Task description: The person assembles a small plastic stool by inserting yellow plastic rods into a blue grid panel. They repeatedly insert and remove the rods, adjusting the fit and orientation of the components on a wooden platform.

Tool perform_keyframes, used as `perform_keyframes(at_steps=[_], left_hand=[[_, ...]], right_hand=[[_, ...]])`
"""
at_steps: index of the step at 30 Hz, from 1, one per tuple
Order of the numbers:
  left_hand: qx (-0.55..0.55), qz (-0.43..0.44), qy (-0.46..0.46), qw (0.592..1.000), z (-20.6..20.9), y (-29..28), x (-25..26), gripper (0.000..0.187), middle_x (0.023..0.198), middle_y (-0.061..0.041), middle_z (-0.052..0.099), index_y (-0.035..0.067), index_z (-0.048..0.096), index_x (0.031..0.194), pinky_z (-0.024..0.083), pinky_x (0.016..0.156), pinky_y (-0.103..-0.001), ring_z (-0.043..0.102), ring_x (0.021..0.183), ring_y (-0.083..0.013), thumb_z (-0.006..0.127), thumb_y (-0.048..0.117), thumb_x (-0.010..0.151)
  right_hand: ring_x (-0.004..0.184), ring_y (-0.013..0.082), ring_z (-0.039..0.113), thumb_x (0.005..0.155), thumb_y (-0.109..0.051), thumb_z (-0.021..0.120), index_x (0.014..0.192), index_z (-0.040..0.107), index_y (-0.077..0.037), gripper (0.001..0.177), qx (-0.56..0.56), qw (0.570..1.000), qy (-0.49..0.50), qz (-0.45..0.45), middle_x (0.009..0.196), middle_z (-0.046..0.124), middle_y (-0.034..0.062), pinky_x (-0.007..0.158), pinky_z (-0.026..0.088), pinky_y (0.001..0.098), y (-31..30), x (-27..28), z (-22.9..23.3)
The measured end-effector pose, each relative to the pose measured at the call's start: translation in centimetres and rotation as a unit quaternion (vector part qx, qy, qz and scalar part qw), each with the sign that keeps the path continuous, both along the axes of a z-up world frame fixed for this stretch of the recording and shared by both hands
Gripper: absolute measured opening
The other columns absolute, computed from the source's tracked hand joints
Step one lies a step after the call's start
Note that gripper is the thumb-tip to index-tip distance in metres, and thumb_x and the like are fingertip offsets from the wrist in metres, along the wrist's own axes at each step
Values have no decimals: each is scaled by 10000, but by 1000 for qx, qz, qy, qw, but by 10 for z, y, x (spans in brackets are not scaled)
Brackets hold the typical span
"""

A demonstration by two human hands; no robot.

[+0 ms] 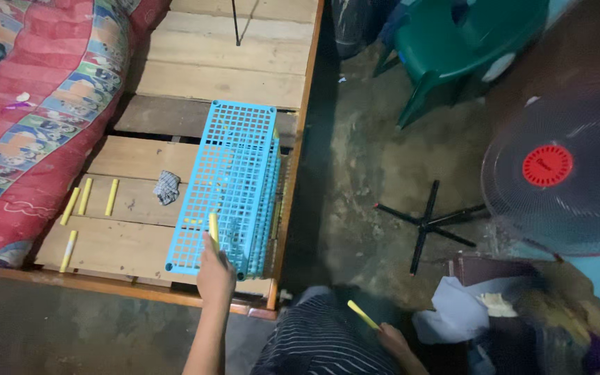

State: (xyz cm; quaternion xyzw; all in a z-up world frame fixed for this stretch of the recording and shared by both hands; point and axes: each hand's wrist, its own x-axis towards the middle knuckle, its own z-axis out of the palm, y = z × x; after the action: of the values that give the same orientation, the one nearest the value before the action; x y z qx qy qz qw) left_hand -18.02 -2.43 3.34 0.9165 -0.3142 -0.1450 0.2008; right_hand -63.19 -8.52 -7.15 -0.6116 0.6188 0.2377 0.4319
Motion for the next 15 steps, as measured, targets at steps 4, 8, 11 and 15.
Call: perform_keyframes(at_steps=[4,8,11,15], left_hand=[[207,-41,79,974,-10,-38,32,837,1114,-312,693,173,147,1669,542,854,-526,691,988,-441,545,206,933],[44,31,13,998,3,-62,54,660,1110,-293,701,188,339,1610,525,844,-558,676,982,-482,566,316,1003],[-108,61,-23,992,-5,-84,75,644,1182,-317,668,128,378,1599,517,821,-560,655,993,-508,596,242,1004],[-279,68,-89,954,-28,-121,93,535,1320,-306,641,11,458,1519,524,938,-525,641,1159,-472,613,140,1023]], right_hand=[[911,313,677,1032,-427,497,1036,666,-64,400,-4,998,-10,-64,967,698,158,818,535,452,-24,-9,-3],[895,300,664,1039,-417,495,1034,656,-61,391,-19,995,-30,-94,951,684,149,807,530,442,-73,-1,-20],[882,289,654,1044,-411,494,1033,649,-60,384,-9,995,-25,-91,939,673,142,799,526,435,-95,-2,-24],[866,276,642,1051,-401,492,1031,639,-57,375,3,996,-11,-93,923,659,133,788,521,425,-143,7,-18]])
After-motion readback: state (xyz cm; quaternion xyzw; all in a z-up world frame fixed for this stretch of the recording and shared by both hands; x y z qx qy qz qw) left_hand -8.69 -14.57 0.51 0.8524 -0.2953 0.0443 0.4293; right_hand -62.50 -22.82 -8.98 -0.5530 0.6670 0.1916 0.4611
